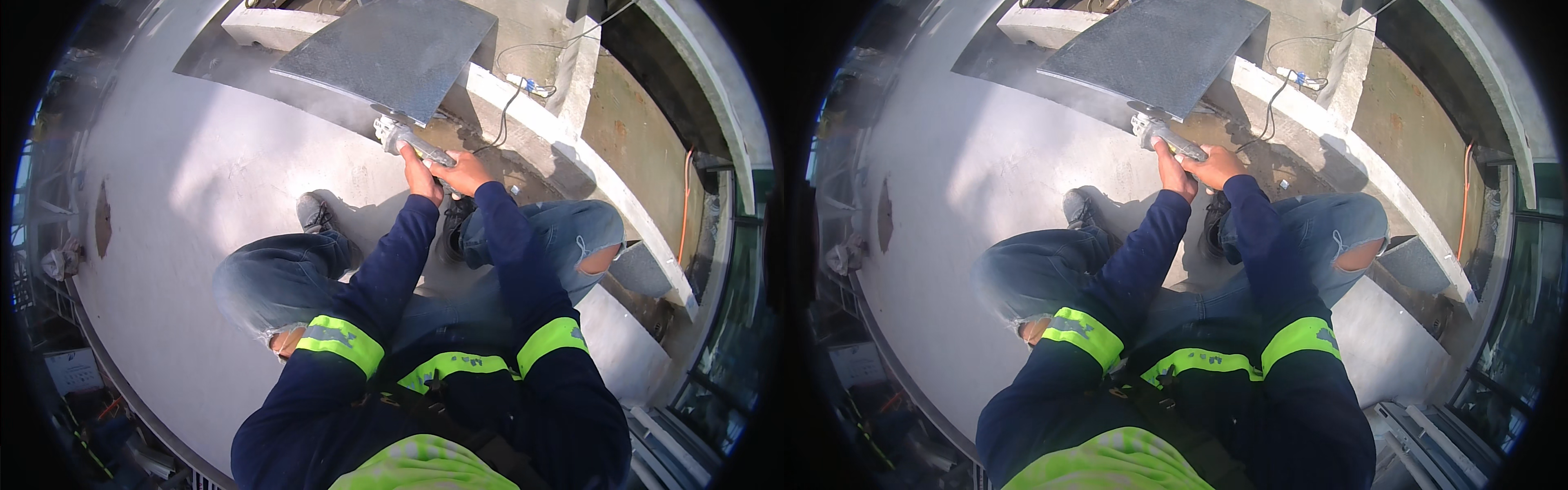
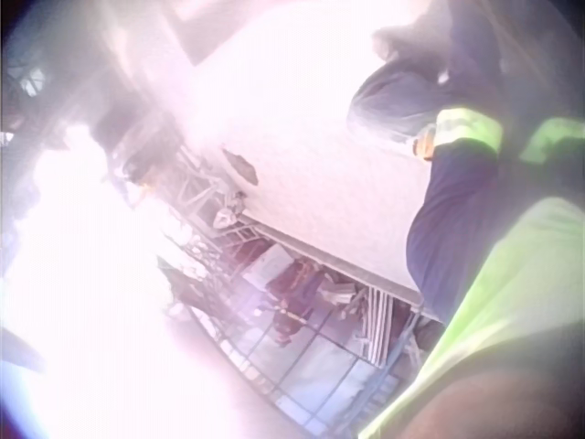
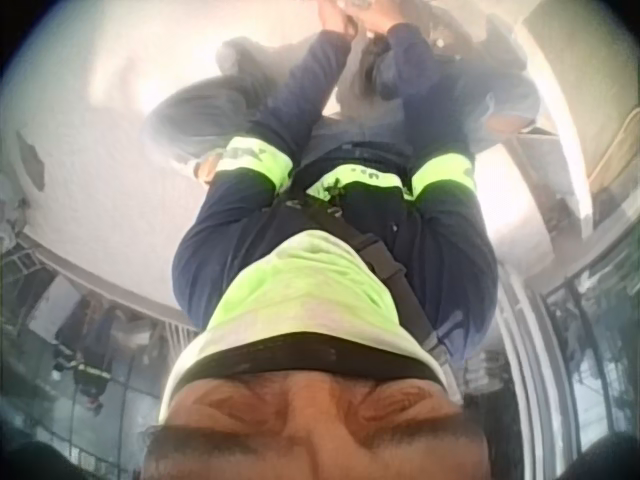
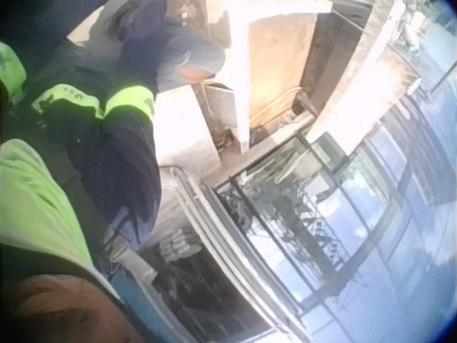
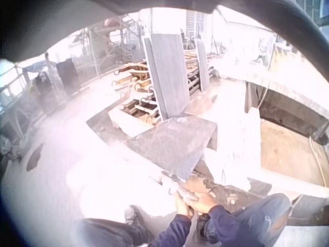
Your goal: The person uses an angle grinder to cut a dark stone slab placed on a concrete ledge. The person holds the tool with both hands and moves it along the edge of the slab, generating dust as the cut progresses.
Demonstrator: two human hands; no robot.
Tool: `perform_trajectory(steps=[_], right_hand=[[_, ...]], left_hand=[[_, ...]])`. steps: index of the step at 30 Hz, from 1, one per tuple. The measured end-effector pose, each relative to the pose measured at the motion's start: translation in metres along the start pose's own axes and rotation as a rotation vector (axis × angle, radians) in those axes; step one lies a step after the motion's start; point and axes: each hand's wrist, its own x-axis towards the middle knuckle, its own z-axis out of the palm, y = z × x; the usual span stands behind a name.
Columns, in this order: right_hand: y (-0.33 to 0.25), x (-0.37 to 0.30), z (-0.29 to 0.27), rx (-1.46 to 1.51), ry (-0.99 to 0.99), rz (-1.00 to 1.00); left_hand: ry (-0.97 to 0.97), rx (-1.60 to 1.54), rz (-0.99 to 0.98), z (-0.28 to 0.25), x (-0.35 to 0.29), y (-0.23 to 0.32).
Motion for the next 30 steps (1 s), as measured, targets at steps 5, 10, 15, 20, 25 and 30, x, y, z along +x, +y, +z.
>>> perform_trajectory(steps=[5, 10, 15, 20, 25, 30], right_hand=[[-0.001, -0.003, -0.003, 0.005, -0.012, -0.041], [-0.013, -0.003, -0.004, -0.017, -0.020, -0.021], [-0.012, -0.001, -0.002, 0.008, -0.048, -0.012], [-0.002, -0.005, -0.003, 0.000, -0.033, -0.029], [0.000, -0.009, -0.003, 0.027, -0.031, -0.014], [-0.005, -0.009, -0.004, 0.001, -0.008, -0.012]], left_hand=[[0.005, 0.001, -0.013, -0.001, 0.001, 0.000], [0.023, -0.007, -0.056, -0.004, 0.011, 0.003], [-0.017, -0.008, -0.005, -0.006, 0.013, 0.002], [0.021, 0.018, -0.035, -0.002, 0.000, 0.000], [-0.022, 0.007, -0.004, 0.001, -0.009, -0.001], [-0.014, 0.005, -0.033, -0.003, 0.000, 0.000]])
